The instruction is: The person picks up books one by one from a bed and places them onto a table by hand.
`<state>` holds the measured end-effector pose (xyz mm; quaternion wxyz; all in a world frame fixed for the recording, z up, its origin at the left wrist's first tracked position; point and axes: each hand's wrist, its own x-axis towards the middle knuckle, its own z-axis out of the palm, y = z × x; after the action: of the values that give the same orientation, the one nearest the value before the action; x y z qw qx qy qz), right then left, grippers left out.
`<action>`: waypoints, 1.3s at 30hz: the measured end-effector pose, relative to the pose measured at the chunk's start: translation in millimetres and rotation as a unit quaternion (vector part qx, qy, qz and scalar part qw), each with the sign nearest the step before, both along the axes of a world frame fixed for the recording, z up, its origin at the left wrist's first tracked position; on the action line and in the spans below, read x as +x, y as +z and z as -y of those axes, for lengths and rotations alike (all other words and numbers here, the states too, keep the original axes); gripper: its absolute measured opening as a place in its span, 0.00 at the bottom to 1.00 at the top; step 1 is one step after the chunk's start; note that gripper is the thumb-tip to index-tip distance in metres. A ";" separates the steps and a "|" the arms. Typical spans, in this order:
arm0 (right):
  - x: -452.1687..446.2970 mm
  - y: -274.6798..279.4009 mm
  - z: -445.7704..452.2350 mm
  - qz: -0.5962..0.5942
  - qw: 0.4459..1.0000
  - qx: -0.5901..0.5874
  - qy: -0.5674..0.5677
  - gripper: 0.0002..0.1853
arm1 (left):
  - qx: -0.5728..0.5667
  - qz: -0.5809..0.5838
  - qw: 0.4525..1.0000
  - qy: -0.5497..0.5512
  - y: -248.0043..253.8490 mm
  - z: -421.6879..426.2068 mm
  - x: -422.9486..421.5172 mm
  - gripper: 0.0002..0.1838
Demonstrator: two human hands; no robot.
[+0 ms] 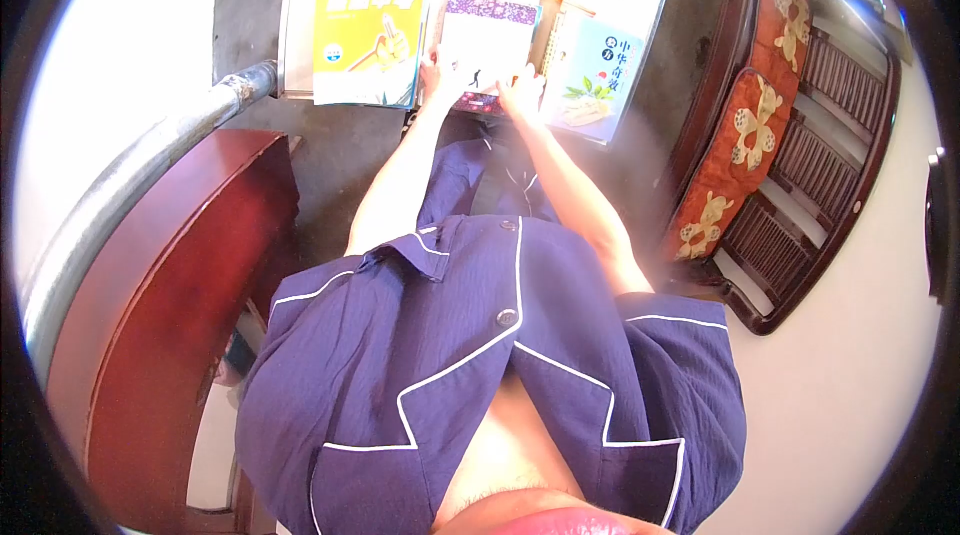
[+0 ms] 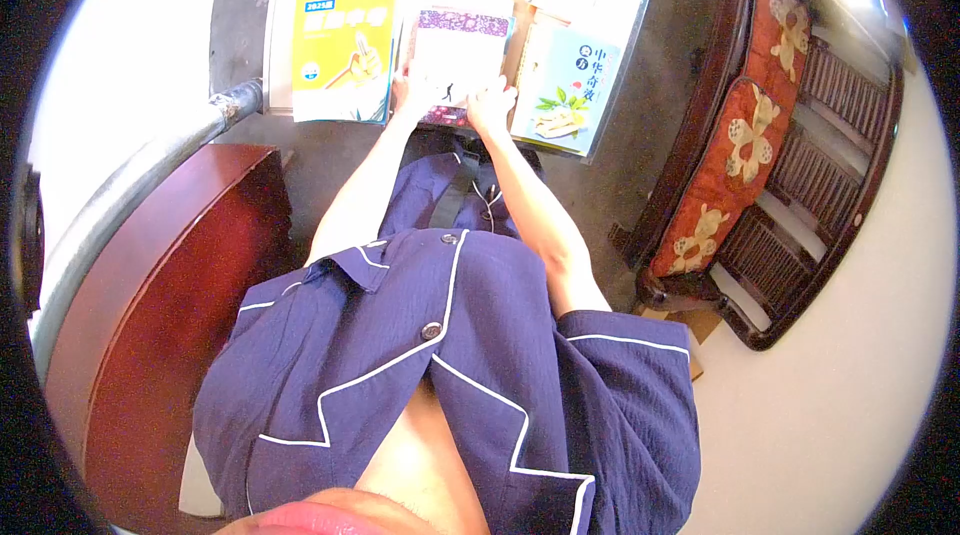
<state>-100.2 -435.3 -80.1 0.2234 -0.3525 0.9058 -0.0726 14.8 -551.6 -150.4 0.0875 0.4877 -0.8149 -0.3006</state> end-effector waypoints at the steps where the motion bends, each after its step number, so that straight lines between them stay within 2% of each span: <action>1: 0.0 -1.9 -1.7 -0.031 0.999 0.011 0.026 0.16 | 0.018 -0.062 0.997 -0.051 9.3 4.5 -2.1 0.28; 4: -7.8 17.2 1.6 0.025 0.998 -0.026 0.049 0.16 | 0.037 0.009 0.999 -0.020 60.4 5.1 -15.9 0.23; 5: -12.1 35.1 6.8 0.064 0.997 0.011 -0.035 0.18 | 0.037 0.007 0.999 -0.023 57.2 6.3 -17.5 0.23; 6: -16.5 52.9 11.1 0.102 0.986 0.049 -0.119 0.23 | 0.060 0.033 0.997 0.024 51.6 6.6 -17.8 0.22; 7: -20.6 56.3 11.1 0.100 0.986 0.050 -0.122 0.23 | 0.084 0.060 0.992 0.071 45.9 7.2 -17.7 0.21; 8: -23.6 58.8 9.7 0.124 0.983 0.034 -0.129 0.23 | 0.149 0.007 0.988 0.049 76.7 12.5 -18.9 0.20; 11: -23.7 63.8 4.5 0.142 0.981 0.000 -0.129 0.22 | 0.211 0.025 0.976 0.039 86.2 10.7 -16.3 0.24; 13: -23.9 55.6 0.6 0.134 0.983 -0.019 -0.120 0.21 | 0.169 0.006 0.985 0.016 74.7 11.5 -13.6 0.24; 15: -23.5 27.5 -9.0 0.180 0.961 -0.082 -0.192 0.20 | 0.157 -0.050 0.984 0.074 75.9 11.0 -14.8 0.23; 19: -24.2 28.0 -9.0 0.208 0.956 -0.098 -0.185 0.20 | 0.174 -0.097 0.976 0.091 76.6 15.0 -19.5 0.21; 21: -20.1 35.7 -7.9 0.232 0.943 -0.081 -0.223 0.21 | 0.060 -0.032 0.995 -0.076 66.2 17.1 -19.1 0.26; 22: -18.3 26.6 -9.0 0.233 0.943 -0.082 -0.221 0.21 | 0.059 -0.031 0.995 -0.074 64.0 13.9 -18.5 0.26; 24: -14.3 7.4 -11.6 0.258 0.940 -0.031 -0.220 0.22 | 0.019 -0.146 0.989 -0.017 58.8 6.2 -20.1 0.26; 25: -11.5 2.5 -14.0 0.258 0.940 -0.032 -0.219 0.22 | 0.018 -0.146 0.989 -0.016 56.6 4.0 -18.9 0.26; 27: -6.5 -1.9 -17.6 0.295 0.922 -0.102 -0.228 0.22 | -0.045 -0.077 0.996 0.010 51.9 -0.4 -15.8 0.19; 28: -6.5 -1.1 -19.1 0.295 0.922 -0.102 -0.228 0.22 | -0.065 -0.054 0.996 0.018 49.8 -2.3 -14.2 0.17; 31: -11.7 13.1 -17.0 0.290 0.927 -0.063 -0.231 0.22 | -0.011 0.013 1.000 0.023 49.9 -1.9 -11.9 0.15; 33: -19.0 34.1 -13.2 0.332 0.912 0.002 -0.242 0.22 | -0.067 0.059 0.996 -0.017 57.8 -4.2 -13.9 0.16; 34: -17.8 22.5 -15.5 0.331 0.912 0.002 -0.243 0.22 | -0.086 0.074 0.993 -0.030 62.8 -4.1 -14.8 0.16; 36: -13.4 -4.6 -25.4 0.287 0.934 0.000 -0.214 0.25 | -0.025 0.146 0.988 -0.046 74.8 -4.8 -17.1 0.27; 37: -13.9 9.9 -24.3 0.285 0.934 0.001 -0.217 0.25 | -0.024 0.145 0.988 -0.049 91.6 -1.3 -21.5 0.27; 39: -12.8 37.5 -22.5 0.419 0.850 -0.122 -0.296 0.22 | 0.091 0.063 0.993 -0.034 119.7 9.1 -28.5 0.25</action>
<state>-113.0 -412.7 -42.6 0.5050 -0.0287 0.7714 -0.3861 -13.6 -560.6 -30.7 -0.0190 0.4836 -0.8040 -0.3455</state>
